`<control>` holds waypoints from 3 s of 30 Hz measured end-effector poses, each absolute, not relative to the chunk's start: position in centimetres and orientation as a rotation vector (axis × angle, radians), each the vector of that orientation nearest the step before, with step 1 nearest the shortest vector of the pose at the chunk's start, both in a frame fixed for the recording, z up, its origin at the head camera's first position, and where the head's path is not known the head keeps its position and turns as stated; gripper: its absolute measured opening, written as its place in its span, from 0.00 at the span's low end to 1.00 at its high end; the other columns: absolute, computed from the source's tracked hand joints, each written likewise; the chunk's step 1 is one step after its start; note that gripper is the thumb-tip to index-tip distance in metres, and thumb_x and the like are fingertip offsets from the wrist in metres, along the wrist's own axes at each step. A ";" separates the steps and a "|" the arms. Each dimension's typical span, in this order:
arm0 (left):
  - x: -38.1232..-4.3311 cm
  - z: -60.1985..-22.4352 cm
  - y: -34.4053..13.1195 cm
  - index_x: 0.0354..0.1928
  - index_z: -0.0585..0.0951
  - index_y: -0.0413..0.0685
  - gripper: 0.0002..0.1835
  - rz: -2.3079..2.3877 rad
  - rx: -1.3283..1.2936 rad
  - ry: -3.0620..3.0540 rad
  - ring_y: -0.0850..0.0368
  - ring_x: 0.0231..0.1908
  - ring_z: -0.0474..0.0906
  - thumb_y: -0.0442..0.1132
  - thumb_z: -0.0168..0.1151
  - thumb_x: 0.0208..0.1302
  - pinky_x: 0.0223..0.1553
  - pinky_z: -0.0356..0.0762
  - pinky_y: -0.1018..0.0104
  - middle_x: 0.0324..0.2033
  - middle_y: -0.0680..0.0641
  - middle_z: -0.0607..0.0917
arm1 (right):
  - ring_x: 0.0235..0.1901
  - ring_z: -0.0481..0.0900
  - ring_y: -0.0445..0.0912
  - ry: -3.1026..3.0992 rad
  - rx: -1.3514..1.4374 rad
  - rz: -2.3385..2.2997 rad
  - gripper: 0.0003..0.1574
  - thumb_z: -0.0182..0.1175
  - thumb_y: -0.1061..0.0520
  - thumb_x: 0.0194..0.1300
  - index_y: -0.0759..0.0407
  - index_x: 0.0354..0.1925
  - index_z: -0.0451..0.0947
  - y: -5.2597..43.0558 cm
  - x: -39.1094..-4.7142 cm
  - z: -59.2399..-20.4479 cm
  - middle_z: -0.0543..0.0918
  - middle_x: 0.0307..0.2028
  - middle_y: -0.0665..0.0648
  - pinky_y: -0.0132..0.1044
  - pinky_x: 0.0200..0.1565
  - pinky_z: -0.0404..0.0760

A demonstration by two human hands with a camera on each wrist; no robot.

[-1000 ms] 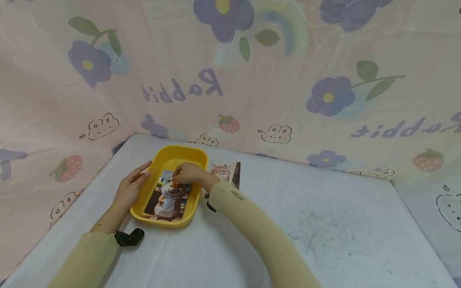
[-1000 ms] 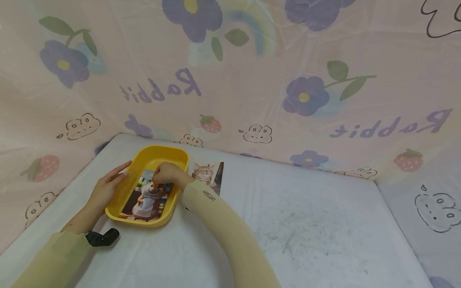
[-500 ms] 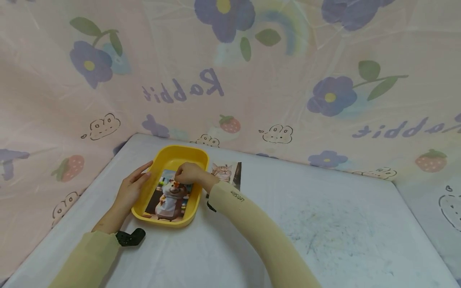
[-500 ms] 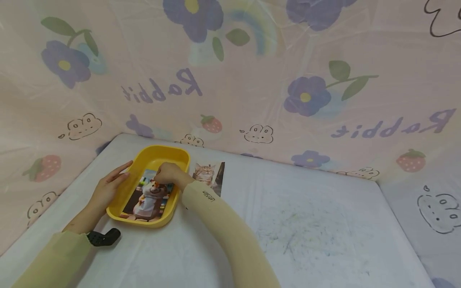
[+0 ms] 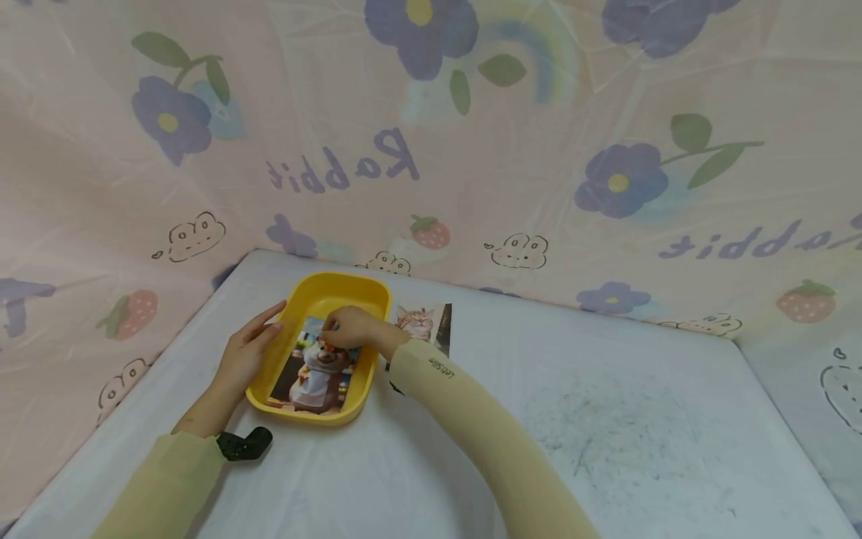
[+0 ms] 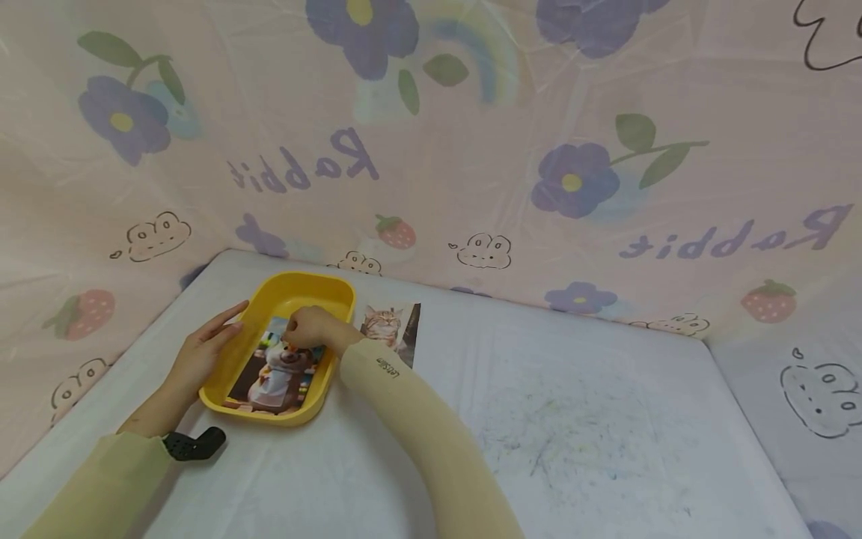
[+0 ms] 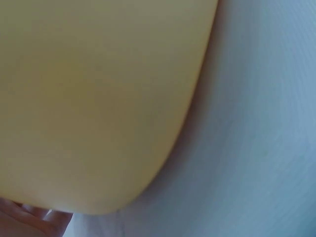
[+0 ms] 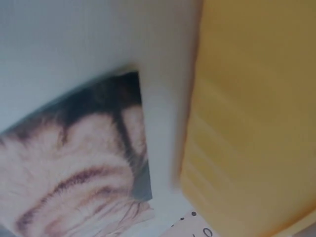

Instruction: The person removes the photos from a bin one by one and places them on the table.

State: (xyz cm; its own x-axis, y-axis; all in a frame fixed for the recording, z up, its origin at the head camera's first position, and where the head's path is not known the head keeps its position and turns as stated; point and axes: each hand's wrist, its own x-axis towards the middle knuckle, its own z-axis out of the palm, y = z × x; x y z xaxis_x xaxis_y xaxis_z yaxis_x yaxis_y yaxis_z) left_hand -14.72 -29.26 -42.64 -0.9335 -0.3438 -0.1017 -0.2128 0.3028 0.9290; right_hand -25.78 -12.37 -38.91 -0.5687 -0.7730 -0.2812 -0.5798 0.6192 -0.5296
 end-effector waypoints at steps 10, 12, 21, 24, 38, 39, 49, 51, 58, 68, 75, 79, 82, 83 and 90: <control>-14.7 -42.7 -29.3 0.73 0.61 0.58 0.28 -1.711 0.526 -2.438 0.66 0.39 0.73 0.54 0.46 0.73 0.38 0.75 0.77 0.60 0.35 0.72 | 0.35 0.73 0.41 2.328 -1.047 -0.589 0.19 0.53 0.54 0.70 0.59 0.54 0.79 -12.3 -25.9 -39.1 0.83 0.44 0.55 0.25 0.36 0.70; -14.7 -42.6 -29.3 0.72 0.61 0.58 0.28 -1.712 0.522 -2.435 0.66 0.39 0.73 0.53 0.46 0.74 0.38 0.75 0.77 0.59 0.35 0.72 | 0.35 0.73 0.41 2.324 -1.029 -0.603 0.19 0.52 0.54 0.70 0.59 0.54 0.79 -12.2 -25.9 -39.1 0.83 0.45 0.55 0.25 0.36 0.71; -14.5 -42.6 -29.3 0.72 0.61 0.55 0.28 -1.713 0.505 -2.423 0.68 0.38 0.73 0.53 0.46 0.74 0.38 0.74 0.78 0.59 0.35 0.72 | 0.33 0.72 0.41 2.325 -0.942 -0.665 0.17 0.55 0.56 0.68 0.58 0.52 0.81 -12.0 -25.4 -38.7 0.83 0.45 0.55 0.26 0.35 0.71; -14.5 -42.6 -29.3 0.72 0.61 0.56 0.28 -1.706 0.507 -2.429 0.67 0.39 0.73 0.53 0.46 0.74 0.38 0.74 0.79 0.59 0.34 0.72 | 0.32 0.71 0.41 2.345 -0.933 -0.654 0.17 0.53 0.58 0.68 0.59 0.52 0.80 -12.0 -25.4 -38.6 0.83 0.44 0.55 0.26 0.33 0.69; -14.7 -42.3 -29.1 0.73 0.61 0.56 0.29 -1.692 0.532 -2.461 0.47 0.52 0.70 0.54 0.44 0.74 0.41 0.69 0.81 0.62 0.34 0.71 | 0.43 0.74 0.44 2.359 -1.062 -0.489 0.20 0.47 0.56 0.72 0.61 0.55 0.77 -12.1 -25.8 -39.0 0.81 0.47 0.56 0.29 0.48 0.73; -14.7 -42.3 -29.0 0.73 0.61 0.57 0.29 -1.693 0.534 -2.463 0.47 0.53 0.70 0.54 0.44 0.74 0.41 0.69 0.81 0.62 0.35 0.70 | 0.42 0.74 0.43 2.352 -1.060 -0.505 0.19 0.47 0.57 0.72 0.61 0.55 0.77 -12.1 -25.8 -38.9 0.81 0.47 0.56 0.29 0.47 0.73; -14.6 -42.5 -29.2 0.72 0.62 0.54 0.28 -1.692 0.494 -2.437 0.70 0.39 0.72 0.53 0.46 0.74 0.38 0.73 0.80 0.59 0.34 0.72 | 0.35 0.79 0.43 2.186 -0.947 -0.788 0.19 0.56 0.61 0.66 0.61 0.54 0.79 -11.5 -25.5 -38.7 0.85 0.44 0.57 0.27 0.35 0.75; -14.6 -42.5 -29.2 0.72 0.62 0.54 0.28 -1.691 0.487 -2.433 0.72 0.38 0.71 0.53 0.46 0.74 0.38 0.73 0.80 0.59 0.34 0.72 | 0.32 0.79 0.43 2.174 -0.942 -0.799 0.20 0.58 0.61 0.64 0.59 0.55 0.79 -11.5 -25.6 -38.9 0.84 0.44 0.57 0.27 0.33 0.75; -14.6 -42.3 -29.1 0.72 0.61 0.54 0.28 -1.685 0.499 -2.445 0.65 0.46 0.71 0.53 0.46 0.74 0.43 0.69 0.82 0.61 0.35 0.71 | 0.23 0.74 0.42 2.151 -0.993 -0.809 0.24 0.60 0.62 0.63 0.54 0.57 0.78 -11.4 -25.7 -39.0 0.82 0.34 0.54 0.31 0.27 0.75; -14.6 -42.3 -29.0 0.73 0.60 0.52 0.29 -1.711 0.499 -2.438 0.40 0.65 0.61 0.53 0.44 0.74 0.67 0.57 0.46 0.66 0.33 0.66 | 0.19 0.69 0.42 2.066 -0.964 -1.119 0.18 0.57 0.60 0.67 0.51 0.55 0.80 -10.4 -25.7 -39.1 0.80 0.32 0.52 0.31 0.25 0.74; -14.7 -42.3 -29.0 0.72 0.62 0.54 0.29 -1.636 0.518 -2.470 0.49 0.57 0.66 0.54 0.44 0.74 0.50 0.66 0.73 0.64 0.36 0.69 | 0.30 0.78 0.39 1.985 -0.881 -1.364 0.15 0.59 0.56 0.68 0.52 0.52 0.82 -9.7 -25.8 -39.3 0.84 0.44 0.51 0.29 0.35 0.77; -14.7 -42.2 -28.9 0.72 0.61 0.54 0.29 -1.666 0.533 -2.459 0.46 0.60 0.65 0.55 0.44 0.74 0.58 0.66 0.62 0.66 0.36 0.67 | 0.34 0.82 0.40 1.954 -0.854 -1.456 0.15 0.60 0.55 0.67 0.53 0.51 0.82 -9.3 -25.8 -39.3 0.85 0.45 0.52 0.30 0.41 0.80; -14.6 -42.2 -29.0 0.72 0.61 0.54 0.29 -1.669 0.527 -2.454 0.56 0.54 0.70 0.54 0.45 0.74 0.57 0.67 0.66 0.65 0.37 0.68 | 0.36 0.81 0.40 1.949 -0.830 -1.509 0.16 0.59 0.54 0.67 0.53 0.52 0.82 -8.6 -25.7 -39.2 0.84 0.45 0.52 0.31 0.41 0.80; -14.6 -42.3 -29.0 0.72 0.61 0.54 0.29 -1.666 0.518 -2.453 0.61 0.51 0.71 0.54 0.45 0.74 0.53 0.69 0.70 0.64 0.36 0.69 | 0.36 0.81 0.39 1.957 -0.821 -1.529 0.16 0.59 0.54 0.68 0.53 0.52 0.82 -8.3 -25.7 -39.2 0.84 0.46 0.53 0.31 0.41 0.79; -14.3 -42.4 -29.4 0.72 0.62 0.57 0.29 -1.625 0.445 -2.483 0.72 0.38 0.72 0.55 0.45 0.73 0.37 0.74 0.76 0.59 0.34 0.72 | 0.40 0.79 0.41 2.055 -0.731 -1.683 0.17 0.56 0.54 0.70 0.56 0.54 0.80 -5.5 -26.4 -39.4 0.79 0.54 0.55 0.31 0.43 0.78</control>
State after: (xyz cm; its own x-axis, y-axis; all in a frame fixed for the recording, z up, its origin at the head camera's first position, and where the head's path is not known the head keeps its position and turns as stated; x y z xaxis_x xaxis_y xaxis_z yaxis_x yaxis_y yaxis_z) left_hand -14.34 -29.38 -42.40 -0.9463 -0.3204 -0.0434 -0.1681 0.3728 0.9126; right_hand -26.41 -5.55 -39.38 -0.7907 -0.6115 0.0312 -0.1510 0.1454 -0.9778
